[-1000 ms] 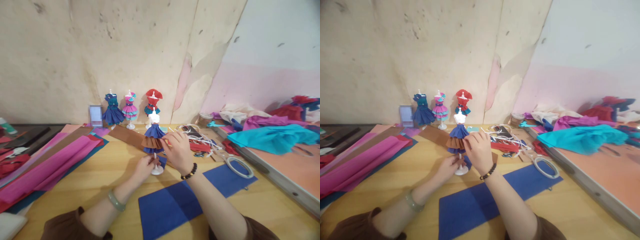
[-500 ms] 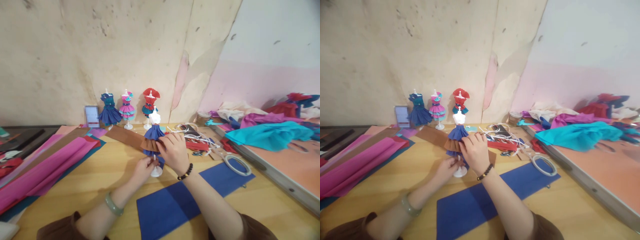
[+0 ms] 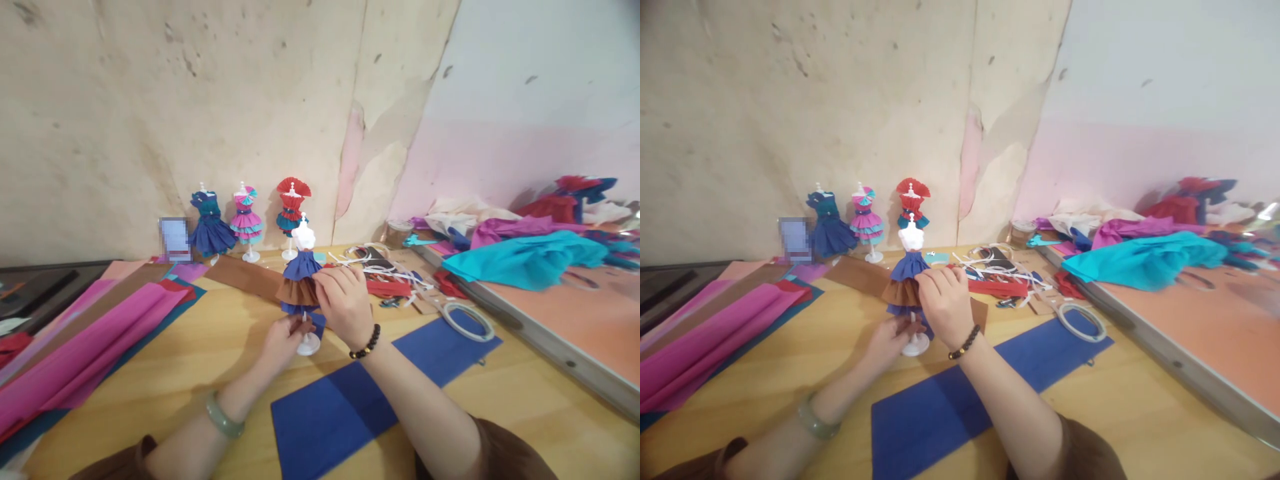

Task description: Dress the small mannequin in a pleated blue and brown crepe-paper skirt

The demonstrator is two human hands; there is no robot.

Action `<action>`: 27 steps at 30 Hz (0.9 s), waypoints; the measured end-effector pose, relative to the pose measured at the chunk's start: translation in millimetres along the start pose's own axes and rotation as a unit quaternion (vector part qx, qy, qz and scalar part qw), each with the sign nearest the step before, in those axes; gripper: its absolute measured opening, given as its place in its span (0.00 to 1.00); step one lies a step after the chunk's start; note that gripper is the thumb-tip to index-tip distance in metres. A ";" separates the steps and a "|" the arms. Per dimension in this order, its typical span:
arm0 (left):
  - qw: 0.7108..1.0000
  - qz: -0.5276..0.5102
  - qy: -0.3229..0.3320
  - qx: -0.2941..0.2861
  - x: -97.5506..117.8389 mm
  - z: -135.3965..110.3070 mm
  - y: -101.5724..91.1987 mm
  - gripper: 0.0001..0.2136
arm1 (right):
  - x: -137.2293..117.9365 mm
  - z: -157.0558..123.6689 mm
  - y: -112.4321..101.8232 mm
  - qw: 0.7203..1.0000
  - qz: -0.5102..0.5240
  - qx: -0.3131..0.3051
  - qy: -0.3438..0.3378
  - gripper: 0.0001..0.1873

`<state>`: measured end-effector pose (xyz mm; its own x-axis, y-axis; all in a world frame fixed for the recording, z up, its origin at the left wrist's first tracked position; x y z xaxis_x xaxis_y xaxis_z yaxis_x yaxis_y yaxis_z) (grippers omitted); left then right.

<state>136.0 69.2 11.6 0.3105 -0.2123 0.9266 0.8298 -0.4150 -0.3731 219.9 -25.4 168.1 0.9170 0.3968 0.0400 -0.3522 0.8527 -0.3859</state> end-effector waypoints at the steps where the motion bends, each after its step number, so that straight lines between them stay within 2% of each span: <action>1: 1.000 0.002 0.001 0.000 0.9 -0.2 -0.5 0.11 | -0.2 0.0 -1.3 1.000 0.004 0.004 -0.003 0.08; 5: 1.000 0.004 0.002 0.002 1.5 -0.4 -1.7 0.11 | -1.1 0.6 -7.7 1.000 0.009 0.023 -0.016 0.11; 11: 1.000 -0.007 0.005 0.006 -2.4 0.5 -2.8 0.13 | -5.9 -0.5 -11.7 0.998 0.026 0.041 -0.041 0.09; 18: 0.999 -0.039 0.030 0.005 2.4 -0.4 -3.6 0.15 | -8.2 -5.9 5.9 0.998 0.017 -0.008 -0.060 0.09; 23: 0.998 -0.047 0.038 0.003 7.3 -2.7 -4.8 0.14 | -4.8 -5.7 11.6 0.998 0.022 -0.036 -0.053 0.09; 27: 0.998 -0.044 0.033 0.012 6.6 -2.5 -8.6 0.13 | 4.9 -3.2 -1.7 0.996 0.093 0.008 -0.012 0.12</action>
<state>129.8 69.2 20.8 0.2049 -0.2335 0.9505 0.8639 -0.4134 -0.2878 225.6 -26.0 166.0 0.8316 0.5554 -0.0086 -0.5177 0.7693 -0.3744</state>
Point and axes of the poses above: each hand's wrist, its own z-axis towards the middle knuckle, its own y-axis out of the palm, x = y × z, the point moved 10 cm from there along z, towards the middle knuckle, and after that the axes turned 4 degrees about z, right-handed, at the moved point
